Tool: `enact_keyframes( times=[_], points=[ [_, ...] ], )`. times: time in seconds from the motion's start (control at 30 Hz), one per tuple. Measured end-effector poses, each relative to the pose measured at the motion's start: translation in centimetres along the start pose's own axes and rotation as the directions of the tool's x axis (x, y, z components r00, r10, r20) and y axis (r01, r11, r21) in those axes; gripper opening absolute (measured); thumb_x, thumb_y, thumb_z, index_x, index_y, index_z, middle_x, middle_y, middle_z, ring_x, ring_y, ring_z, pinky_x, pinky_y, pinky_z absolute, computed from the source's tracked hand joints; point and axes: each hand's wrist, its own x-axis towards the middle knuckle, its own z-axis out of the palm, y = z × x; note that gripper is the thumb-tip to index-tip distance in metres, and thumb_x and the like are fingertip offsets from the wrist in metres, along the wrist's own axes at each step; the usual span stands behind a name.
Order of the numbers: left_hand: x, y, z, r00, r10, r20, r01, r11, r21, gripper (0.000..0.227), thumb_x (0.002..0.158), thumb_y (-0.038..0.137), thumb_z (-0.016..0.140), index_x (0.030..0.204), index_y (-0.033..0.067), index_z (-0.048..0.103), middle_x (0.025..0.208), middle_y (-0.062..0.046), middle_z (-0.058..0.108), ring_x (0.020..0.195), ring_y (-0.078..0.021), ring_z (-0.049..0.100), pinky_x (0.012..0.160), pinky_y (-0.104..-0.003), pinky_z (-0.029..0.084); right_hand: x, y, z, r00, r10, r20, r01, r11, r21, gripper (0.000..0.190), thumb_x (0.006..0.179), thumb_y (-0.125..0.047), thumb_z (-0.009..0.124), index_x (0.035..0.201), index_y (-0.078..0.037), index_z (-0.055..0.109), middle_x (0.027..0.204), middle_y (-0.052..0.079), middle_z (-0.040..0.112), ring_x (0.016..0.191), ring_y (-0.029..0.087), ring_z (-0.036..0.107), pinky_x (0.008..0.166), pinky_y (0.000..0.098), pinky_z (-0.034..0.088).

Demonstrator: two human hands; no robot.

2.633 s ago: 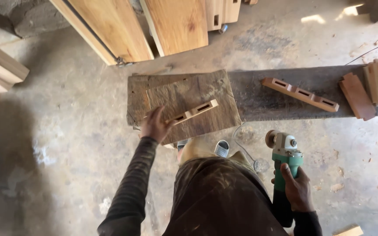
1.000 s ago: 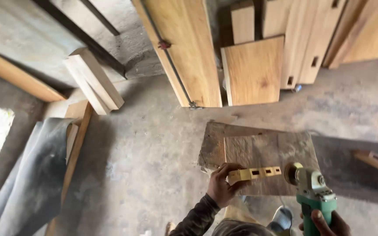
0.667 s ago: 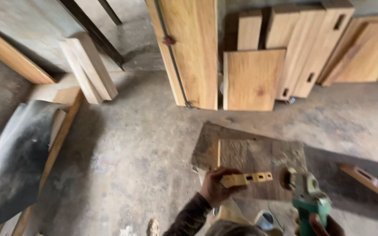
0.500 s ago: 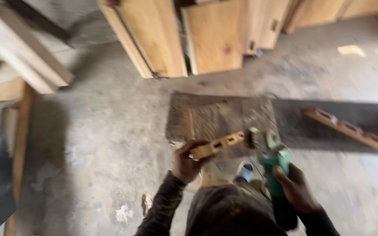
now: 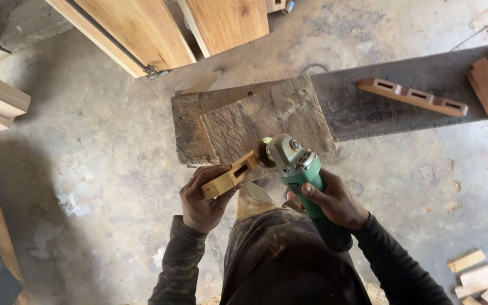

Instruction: Use an angle grinder to sand and refine wood joint components.

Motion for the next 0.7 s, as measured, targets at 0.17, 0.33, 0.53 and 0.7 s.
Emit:
enact_keyframes(
  times=[0.17,0.33,0.53,0.7],
  points=[
    [0.1,-0.1,-0.1,0.999,0.033,0.034,-0.033,0.999,0.007,0.039,0.083,0.019,0.088,0.117,0.0102,0.07,0.112,-0.008,0.075,0.102,-0.024,0.076,0.084,-0.036,0.062,0.1,-0.6,0.0,0.99,0.143,0.014,-0.142,0.988,-0.059,0.077,0.09,-0.065,0.058,0.127,0.002,0.061,0.102,0.01,0.078,0.082,0.016,0.072,0.074,0.0332,0.06],
    [0.4,-0.6,-0.1,0.995,0.089,0.048,-0.089,0.996,0.005,0.041,0.082,0.017,0.088,0.117,0.0112,0.068,0.112,-0.006,0.076,0.104,-0.0238,0.075,0.087,-0.036,0.062,0.0,-0.2,0.0,0.987,0.163,0.005,-0.161,0.979,-0.126,0.077,0.089,-0.066,0.058,0.125,0.002,0.063,0.097,0.009,0.078,0.081,0.015,0.073,0.072,0.0331,0.06],
    [0.5,-0.5,0.0,0.99,0.13,0.057,-0.131,0.991,0.01,0.043,0.082,0.018,0.089,0.118,0.0105,0.068,0.114,-0.006,0.075,0.105,-0.0237,0.074,0.088,-0.036,0.062,-0.2,-0.5,0.3,0.977,0.213,-0.029,-0.215,0.971,-0.106,0.077,0.086,-0.066,0.062,0.126,0.001,0.062,0.088,0.011,0.075,0.078,0.016,0.072,0.07,0.0343,0.059],
    [0.7,-0.4,0.1,0.989,0.138,0.055,-0.138,0.99,0.005,0.043,0.081,0.019,0.09,0.117,0.0101,0.068,0.112,-0.005,0.075,0.105,-0.0239,0.074,0.088,-0.036,0.062,-0.5,-1.2,0.6,0.977,0.197,-0.087,-0.209,0.963,-0.167,0.078,0.083,-0.064,0.065,0.129,-0.002,0.06,0.094,0.01,0.077,0.08,0.017,0.075,0.072,0.0356,0.061]
  ],
)
